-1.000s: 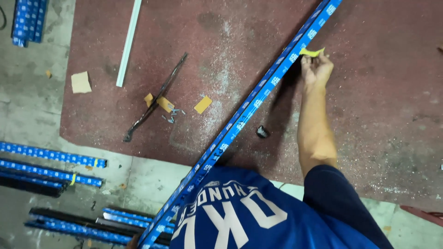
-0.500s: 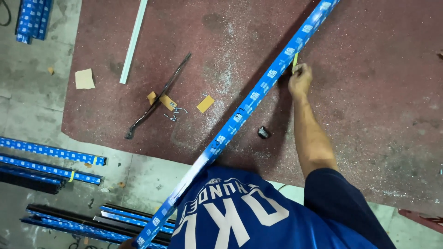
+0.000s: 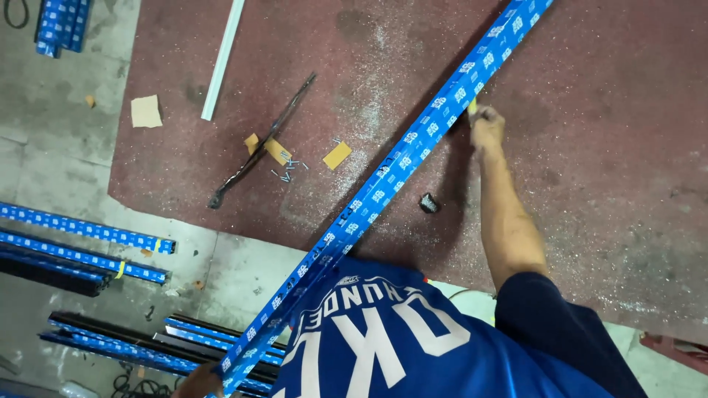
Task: Applying protective film and adhesive pads to metal frame components and trimming them with scissors.
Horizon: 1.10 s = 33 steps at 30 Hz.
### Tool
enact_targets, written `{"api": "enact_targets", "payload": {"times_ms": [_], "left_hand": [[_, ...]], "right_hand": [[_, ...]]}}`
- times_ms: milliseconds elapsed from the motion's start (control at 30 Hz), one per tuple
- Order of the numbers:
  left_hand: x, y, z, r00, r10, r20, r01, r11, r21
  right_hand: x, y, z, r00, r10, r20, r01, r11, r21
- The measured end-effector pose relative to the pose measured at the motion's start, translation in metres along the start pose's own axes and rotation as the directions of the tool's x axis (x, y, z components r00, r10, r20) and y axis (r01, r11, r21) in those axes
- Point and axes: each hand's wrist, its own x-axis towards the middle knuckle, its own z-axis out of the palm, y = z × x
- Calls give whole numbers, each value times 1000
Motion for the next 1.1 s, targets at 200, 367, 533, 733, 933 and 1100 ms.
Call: {"api": "enact_targets", "payload": {"times_ms": [200, 367, 533, 733, 933, 1100], "left_hand": [[-24, 22, -1, 990, 46, -134, -44, 999, 19], [-53, 71, -11, 937, 265, -227, -332, 879, -343], [-164, 145, -19, 810, 433, -396, -576, 716, -395], [-226, 206, -22, 804, 349, -482, -466, 873, -144], [-248, 258, -14, 794, 367, -485, -496, 852, -167], [-250, 301, -21, 773, 383, -506, -501, 858, -116]], "right_hand": [[-128, -32, -3, 973, 163, 163, -151, 985, -84], [-196, -49, -16, 954, 274, 125, -261, 959, -107], [-177, 53, -30, 976, 185, 118, -169, 976, -135], [-233, -12, -60, 930, 7, 366, 64, 981, -183], [-237, 9, -64, 831, -60, 553, -37, 986, 162], [-258, 23, -42, 761, -90, 643, -213, 901, 378]]}}
